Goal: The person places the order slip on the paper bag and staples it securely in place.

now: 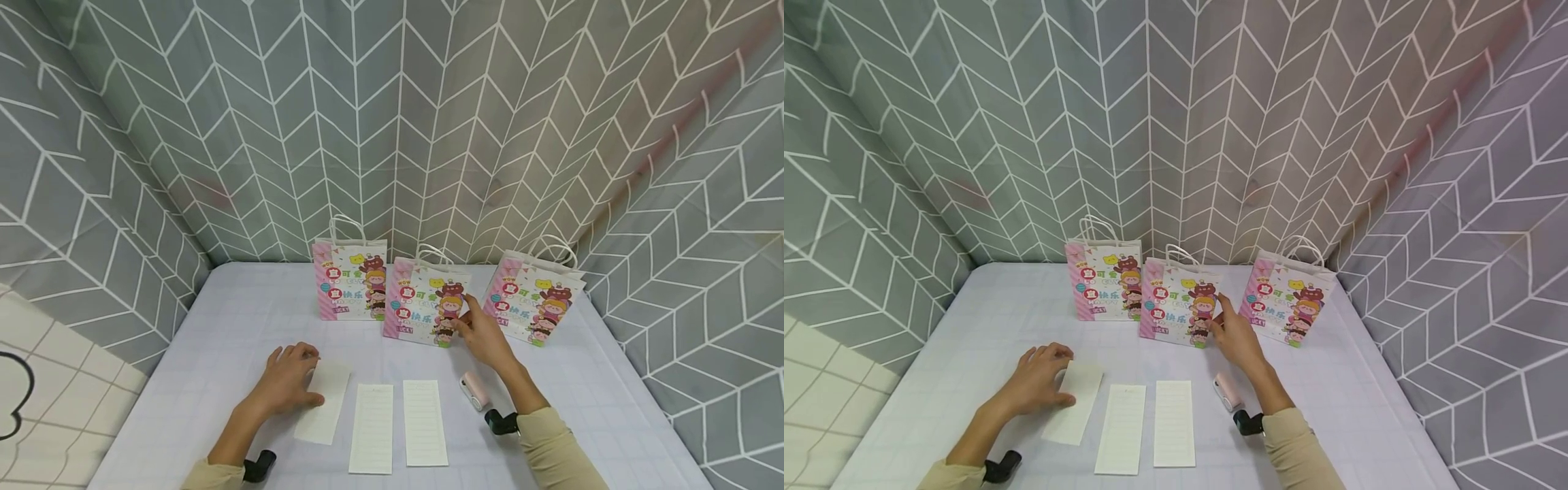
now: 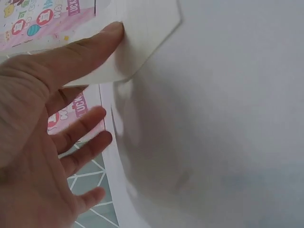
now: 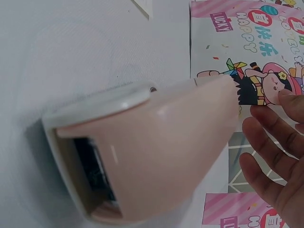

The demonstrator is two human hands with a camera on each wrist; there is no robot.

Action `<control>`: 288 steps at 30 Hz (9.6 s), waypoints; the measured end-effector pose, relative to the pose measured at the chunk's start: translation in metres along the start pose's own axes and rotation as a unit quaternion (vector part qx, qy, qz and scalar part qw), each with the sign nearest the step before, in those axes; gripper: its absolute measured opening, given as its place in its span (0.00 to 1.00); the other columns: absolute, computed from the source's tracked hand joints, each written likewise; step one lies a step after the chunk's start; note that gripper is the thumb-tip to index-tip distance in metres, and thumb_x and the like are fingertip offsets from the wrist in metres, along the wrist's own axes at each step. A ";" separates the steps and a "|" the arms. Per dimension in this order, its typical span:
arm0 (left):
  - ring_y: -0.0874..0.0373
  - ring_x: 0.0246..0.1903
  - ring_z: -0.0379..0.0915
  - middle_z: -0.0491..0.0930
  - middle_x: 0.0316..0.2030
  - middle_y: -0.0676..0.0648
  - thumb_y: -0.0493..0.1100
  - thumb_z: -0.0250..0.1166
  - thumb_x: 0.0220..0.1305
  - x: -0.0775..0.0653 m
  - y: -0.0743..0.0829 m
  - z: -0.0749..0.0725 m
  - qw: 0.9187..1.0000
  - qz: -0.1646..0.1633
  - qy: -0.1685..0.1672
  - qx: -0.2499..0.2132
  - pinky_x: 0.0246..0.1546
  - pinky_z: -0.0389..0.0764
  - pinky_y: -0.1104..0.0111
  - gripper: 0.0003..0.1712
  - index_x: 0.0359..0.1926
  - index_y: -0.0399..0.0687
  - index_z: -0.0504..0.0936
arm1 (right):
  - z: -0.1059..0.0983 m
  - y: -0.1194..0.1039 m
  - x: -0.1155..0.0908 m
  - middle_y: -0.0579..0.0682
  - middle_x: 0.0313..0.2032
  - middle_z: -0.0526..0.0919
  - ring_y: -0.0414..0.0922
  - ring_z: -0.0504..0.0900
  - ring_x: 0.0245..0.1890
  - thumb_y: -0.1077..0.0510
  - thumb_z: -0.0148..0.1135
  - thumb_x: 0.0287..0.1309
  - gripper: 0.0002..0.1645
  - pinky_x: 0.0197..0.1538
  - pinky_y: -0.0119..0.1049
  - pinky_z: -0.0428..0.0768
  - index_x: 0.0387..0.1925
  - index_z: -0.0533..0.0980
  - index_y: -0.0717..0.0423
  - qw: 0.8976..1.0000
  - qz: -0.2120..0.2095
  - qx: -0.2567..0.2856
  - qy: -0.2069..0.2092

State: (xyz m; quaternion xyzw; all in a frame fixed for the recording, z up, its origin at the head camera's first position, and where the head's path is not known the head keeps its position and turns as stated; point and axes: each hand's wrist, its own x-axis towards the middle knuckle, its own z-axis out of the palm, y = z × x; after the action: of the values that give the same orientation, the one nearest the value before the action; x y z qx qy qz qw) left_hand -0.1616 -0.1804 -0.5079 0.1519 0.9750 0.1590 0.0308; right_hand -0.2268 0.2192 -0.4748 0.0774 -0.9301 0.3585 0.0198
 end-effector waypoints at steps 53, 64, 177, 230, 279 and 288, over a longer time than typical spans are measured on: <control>0.64 0.26 0.68 0.84 0.28 0.60 0.48 0.71 0.64 0.018 0.053 -0.028 0.971 0.037 0.160 -0.172 0.31 0.70 0.65 0.04 0.34 0.58 0.84 | -0.009 -0.002 -0.012 0.53 0.36 0.85 0.50 0.85 0.33 0.58 0.60 0.70 0.37 0.35 0.40 0.78 0.74 0.57 0.61 0.998 -0.042 0.018 -0.047; 0.66 0.28 0.74 0.86 0.28 0.63 0.47 0.72 0.63 0.025 0.062 -0.023 0.959 0.058 0.202 -0.191 0.39 0.74 0.60 0.04 0.36 0.58 0.83 | -0.004 -0.005 -0.013 0.52 0.34 0.85 0.50 0.85 0.32 0.59 0.61 0.69 0.35 0.35 0.38 0.78 0.72 0.60 0.61 0.995 -0.068 0.034 -0.059; 0.49 0.51 0.74 0.79 0.49 0.46 0.36 0.73 0.59 0.095 0.110 -0.009 0.857 0.213 0.458 -0.098 0.43 0.67 0.58 0.26 0.59 0.56 0.84 | -0.003 -0.064 -0.002 0.49 0.60 0.80 0.55 0.79 0.58 0.46 0.67 0.65 0.25 0.58 0.58 0.76 0.61 0.76 0.45 0.983 -0.145 0.088 0.063; 0.50 0.44 0.77 0.85 0.41 0.46 0.38 0.74 0.60 0.091 0.112 -0.012 0.869 0.160 0.395 -0.253 0.50 0.68 0.55 0.17 0.50 0.43 0.82 | 0.006 -0.077 0.001 0.48 0.48 0.86 0.47 0.82 0.44 0.50 0.67 0.65 0.16 0.46 0.50 0.81 0.49 0.83 0.53 0.975 -0.150 0.125 0.106; 0.50 0.43 0.78 0.87 0.46 0.47 0.41 0.74 0.61 0.094 0.108 -0.016 0.876 0.152 0.387 -0.245 0.46 0.63 0.56 0.17 0.51 0.46 0.83 | -0.044 0.049 -0.050 0.48 0.30 0.78 0.46 0.75 0.32 0.49 0.69 0.60 0.21 0.36 0.40 0.73 0.50 0.78 0.57 0.941 0.047 0.066 -0.328; 0.50 0.43 0.78 0.87 0.45 0.46 0.41 0.74 0.61 0.093 0.108 -0.016 0.877 0.153 0.384 -0.247 0.48 0.63 0.53 0.17 0.50 0.42 0.84 | -0.036 0.042 -0.049 0.48 0.33 0.81 0.45 0.75 0.33 0.51 0.69 0.57 0.15 0.35 0.39 0.74 0.42 0.80 0.55 0.934 0.056 0.066 -0.348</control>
State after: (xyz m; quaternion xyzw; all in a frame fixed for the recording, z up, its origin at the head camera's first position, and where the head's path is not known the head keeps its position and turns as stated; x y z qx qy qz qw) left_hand -0.2212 -0.0588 -0.4591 0.2133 0.8041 0.4432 -0.3339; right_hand -0.1857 0.2805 -0.4808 0.1465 -0.8559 0.3700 -0.3303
